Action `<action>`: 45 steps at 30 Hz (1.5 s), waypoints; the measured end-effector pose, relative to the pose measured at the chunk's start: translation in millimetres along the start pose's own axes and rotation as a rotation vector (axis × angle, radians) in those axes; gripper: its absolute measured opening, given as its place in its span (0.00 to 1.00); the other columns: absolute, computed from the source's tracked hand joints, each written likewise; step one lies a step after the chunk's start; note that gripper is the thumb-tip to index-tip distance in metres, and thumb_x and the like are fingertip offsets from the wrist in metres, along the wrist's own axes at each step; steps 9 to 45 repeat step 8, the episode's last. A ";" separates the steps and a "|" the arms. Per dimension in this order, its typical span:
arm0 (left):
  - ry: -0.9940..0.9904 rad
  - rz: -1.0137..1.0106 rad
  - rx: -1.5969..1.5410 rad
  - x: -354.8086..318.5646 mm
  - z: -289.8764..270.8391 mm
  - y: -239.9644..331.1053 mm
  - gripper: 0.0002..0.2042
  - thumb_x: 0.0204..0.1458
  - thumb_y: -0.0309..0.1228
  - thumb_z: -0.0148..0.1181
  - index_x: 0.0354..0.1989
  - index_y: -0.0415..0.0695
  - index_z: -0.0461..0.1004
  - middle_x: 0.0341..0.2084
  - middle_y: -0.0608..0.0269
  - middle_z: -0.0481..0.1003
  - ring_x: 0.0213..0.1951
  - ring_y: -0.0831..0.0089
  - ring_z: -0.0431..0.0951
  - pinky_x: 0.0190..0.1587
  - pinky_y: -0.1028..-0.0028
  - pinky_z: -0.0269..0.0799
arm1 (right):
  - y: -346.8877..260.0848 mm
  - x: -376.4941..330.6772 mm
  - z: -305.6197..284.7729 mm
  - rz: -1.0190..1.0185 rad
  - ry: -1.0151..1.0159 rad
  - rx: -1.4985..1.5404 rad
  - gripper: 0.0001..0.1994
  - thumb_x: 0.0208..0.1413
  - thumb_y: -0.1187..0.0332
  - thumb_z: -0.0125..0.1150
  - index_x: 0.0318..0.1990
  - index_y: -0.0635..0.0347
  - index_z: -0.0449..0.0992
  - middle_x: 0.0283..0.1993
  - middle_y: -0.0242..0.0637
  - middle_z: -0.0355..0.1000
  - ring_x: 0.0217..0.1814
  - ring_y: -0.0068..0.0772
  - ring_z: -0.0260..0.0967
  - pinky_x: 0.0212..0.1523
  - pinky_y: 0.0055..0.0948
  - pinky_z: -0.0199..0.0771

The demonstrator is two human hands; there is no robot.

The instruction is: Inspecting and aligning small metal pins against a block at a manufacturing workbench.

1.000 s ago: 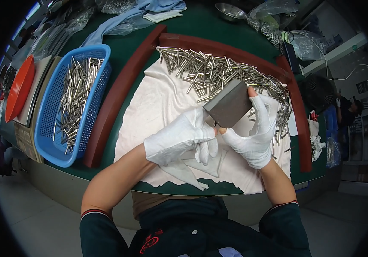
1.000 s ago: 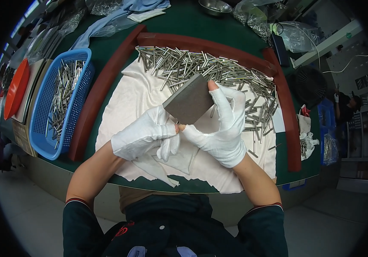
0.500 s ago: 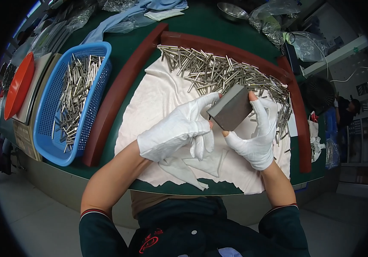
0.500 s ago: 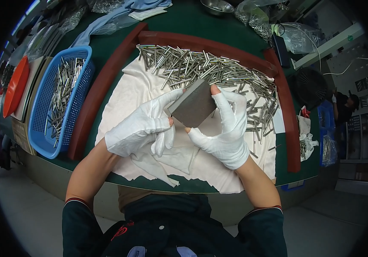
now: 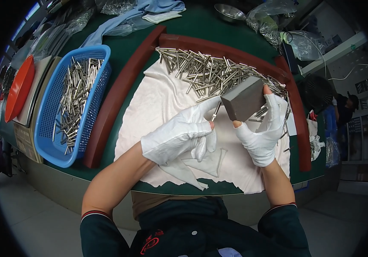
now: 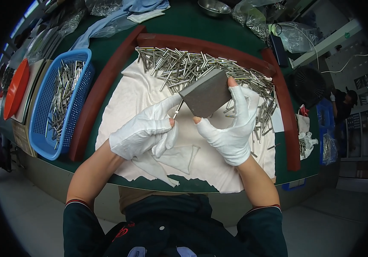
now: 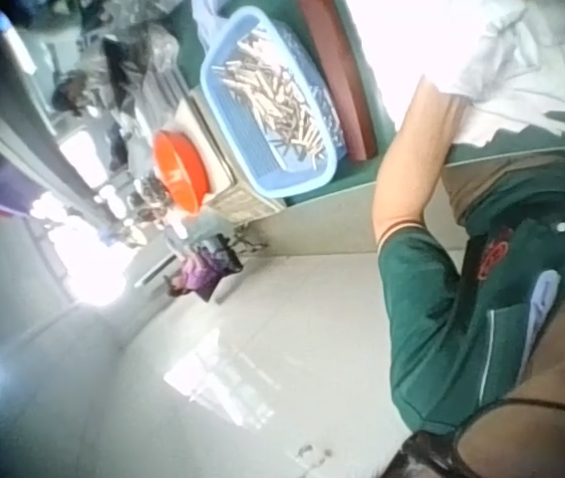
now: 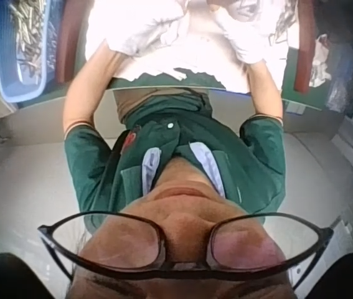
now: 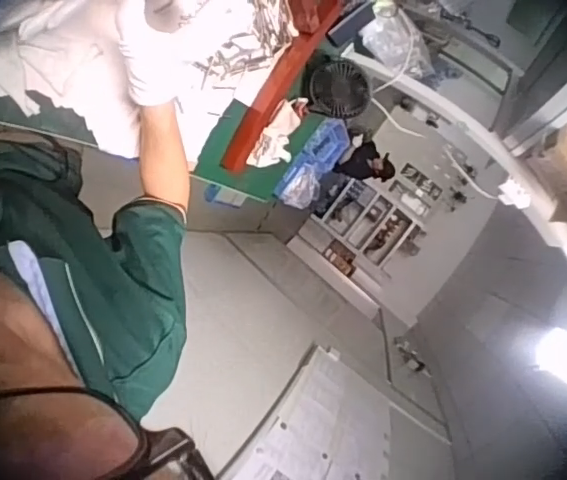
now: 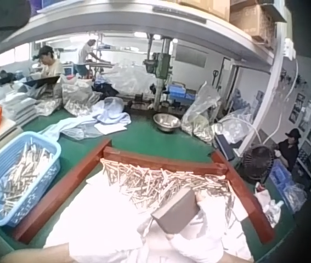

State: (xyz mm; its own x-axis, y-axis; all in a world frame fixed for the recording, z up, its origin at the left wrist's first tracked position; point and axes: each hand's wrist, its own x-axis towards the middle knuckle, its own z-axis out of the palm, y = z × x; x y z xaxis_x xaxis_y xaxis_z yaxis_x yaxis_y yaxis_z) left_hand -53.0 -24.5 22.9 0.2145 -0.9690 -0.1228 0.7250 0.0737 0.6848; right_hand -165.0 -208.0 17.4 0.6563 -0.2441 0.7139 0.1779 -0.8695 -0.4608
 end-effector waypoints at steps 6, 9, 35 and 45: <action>-0.015 -0.015 0.086 -2.1 -6.5 3.9 0.36 0.53 0.37 0.55 0.67 0.41 0.43 0.21 0.56 0.71 0.15 0.76 0.69 0.17 0.80 0.66 | -8.0 1.3 -1.7 0.009 -0.092 -0.022 0.44 0.30 0.68 0.73 0.61 0.61 0.60 0.47 0.40 0.58 0.48 0.35 0.59 0.49 0.31 0.63; -0.015 -0.025 0.130 -1.1 -5.8 4.3 0.38 0.54 0.37 0.55 0.68 0.42 0.40 0.21 0.56 0.71 0.15 0.75 0.70 0.19 0.79 0.67 | -9.0 1.8 -1.6 -0.026 -0.121 -0.028 0.44 0.31 0.68 0.73 0.61 0.60 0.60 0.48 0.39 0.58 0.48 0.34 0.59 0.49 0.31 0.63; -0.015 -0.025 0.130 -1.1 -5.8 4.3 0.38 0.54 0.37 0.55 0.68 0.42 0.40 0.21 0.56 0.71 0.15 0.75 0.70 0.19 0.79 0.67 | -9.0 1.8 -1.6 -0.026 -0.121 -0.028 0.44 0.31 0.68 0.73 0.61 0.60 0.60 0.48 0.39 0.58 0.48 0.34 0.59 0.49 0.31 0.63; -0.015 -0.025 0.130 -1.1 -5.8 4.3 0.38 0.54 0.37 0.55 0.68 0.42 0.40 0.21 0.56 0.71 0.15 0.75 0.70 0.19 0.79 0.67 | -9.0 1.8 -1.6 -0.026 -0.121 -0.028 0.44 0.31 0.68 0.73 0.61 0.60 0.60 0.48 0.39 0.58 0.48 0.34 0.59 0.49 0.31 0.63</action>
